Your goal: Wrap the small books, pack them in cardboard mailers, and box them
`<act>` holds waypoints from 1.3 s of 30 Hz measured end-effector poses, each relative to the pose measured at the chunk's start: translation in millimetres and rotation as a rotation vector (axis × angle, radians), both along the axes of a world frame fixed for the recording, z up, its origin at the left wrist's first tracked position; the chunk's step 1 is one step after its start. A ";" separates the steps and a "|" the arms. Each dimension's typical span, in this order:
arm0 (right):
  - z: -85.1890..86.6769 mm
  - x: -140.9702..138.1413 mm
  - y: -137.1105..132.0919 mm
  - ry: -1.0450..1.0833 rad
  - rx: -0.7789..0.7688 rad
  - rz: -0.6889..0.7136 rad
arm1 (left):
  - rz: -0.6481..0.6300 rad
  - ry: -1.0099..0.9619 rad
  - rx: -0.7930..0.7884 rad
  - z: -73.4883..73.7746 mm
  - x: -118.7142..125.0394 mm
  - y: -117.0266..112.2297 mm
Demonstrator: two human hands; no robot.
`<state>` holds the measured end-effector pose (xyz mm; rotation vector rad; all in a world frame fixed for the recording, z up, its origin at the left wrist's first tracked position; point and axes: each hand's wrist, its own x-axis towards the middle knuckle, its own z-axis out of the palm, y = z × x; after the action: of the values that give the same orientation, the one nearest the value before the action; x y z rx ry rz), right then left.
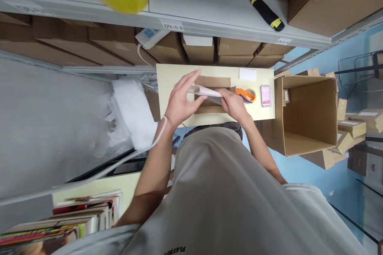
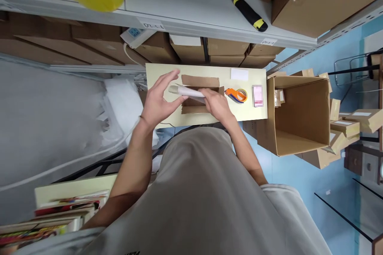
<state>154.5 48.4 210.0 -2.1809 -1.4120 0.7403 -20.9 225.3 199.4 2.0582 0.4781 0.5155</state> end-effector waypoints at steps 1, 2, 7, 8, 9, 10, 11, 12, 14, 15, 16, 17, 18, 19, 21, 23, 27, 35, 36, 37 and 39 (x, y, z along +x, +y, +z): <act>4.9 2.5 6.1 -0.050 -0.049 0.023 | -0.032 0.050 0.020 2.2 2.1 4.8; 8.2 4.8 12.9 -0.088 -0.100 0.038 | -0.053 0.102 0.029 1.5 4.8 8.2; -5.7 16.2 44.5 -0.152 -0.332 0.095 | 0.003 0.290 0.014 -39.9 21.2 2.6; -13.4 18.2 48.4 -0.152 -0.368 0.114 | 0.024 0.326 0.010 -51.9 23.9 -1.4; -21.8 19.8 51.5 -0.153 -0.401 0.133 | 0.043 0.370 0.005 -63.6 26.0 -5.6; -30.5 20.9 54.0 -0.154 -0.430 0.151 | 0.059 0.418 0.000 -74.5 27.6 -9.6; -39.3 21.4 56.1 -0.152 -0.452 0.166 | 0.073 0.466 -0.005 -84.3 28.6 -13.2; -47.9 21.3 58.2 -0.144 -0.467 0.174 | 0.087 0.512 -0.008 -92.9 29.1 -16.3; -64.8 19.7 63.2 -0.099 -0.469 0.150 | 0.104 0.592 -0.018 -106.4 29.2 -20.3; -73.1 18.5 66.3 -0.061 -0.466 0.114 | 0.107 0.626 -0.024 -111.7 29.1 -21.3; -81.2 17.0 69.7 -0.023 -0.465 0.073 | 0.104 0.660 -0.028 -116.1 29.3 -21.9; -89.1 15.6 73.4 0.011 -0.468 0.033 | 0.095 0.692 -0.026 -119.7 29.6 -22.2; -96.6 14.1 76.9 0.036 -0.477 0.002 | 0.083 0.724 -0.019 -122.7 30.2 -22.3; -103.4 12.7 80.1 0.052 -0.488 -0.018 | 0.067 0.753 -0.007 -124.9 30.9 -22.4; -113.3 9.7 84.1 0.067 -0.504 -0.023 | 0.034 0.796 0.021 -126.9 31.5 -23.0; -116.2 6.4 82.1 0.073 -0.491 -0.029 | 0.020 0.800 0.033 -124.9 29.3 -24.2; -99.9 2.4 48.0 0.053 -0.329 -0.046 | 0.113 0.654 0.030 -111.2 11.1 -25.4; -90.3 16.0 -70.9 0.114 0.189 -0.633 | 0.417 0.448 -0.021 -104.6 -29.4 -20.4; -93.8 13.8 -76.3 0.165 0.179 -0.625 | 0.367 0.442 -0.049 -106.2 -29.4 -22.2; -96.7 10.1 -78.9 0.205 0.157 -0.576 | 0.289 0.437 -0.069 -107.7 -28.6 -25.0; -99.3 -0.3 -78.1 0.210 0.079 -0.413 | 0.099 0.441 -0.061 -109.8 -25.4 -32.2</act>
<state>154.2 -29.6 110.7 -2.1597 -0.8361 0.7178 -46.4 193.1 89.5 2.0962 0.8473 0.0954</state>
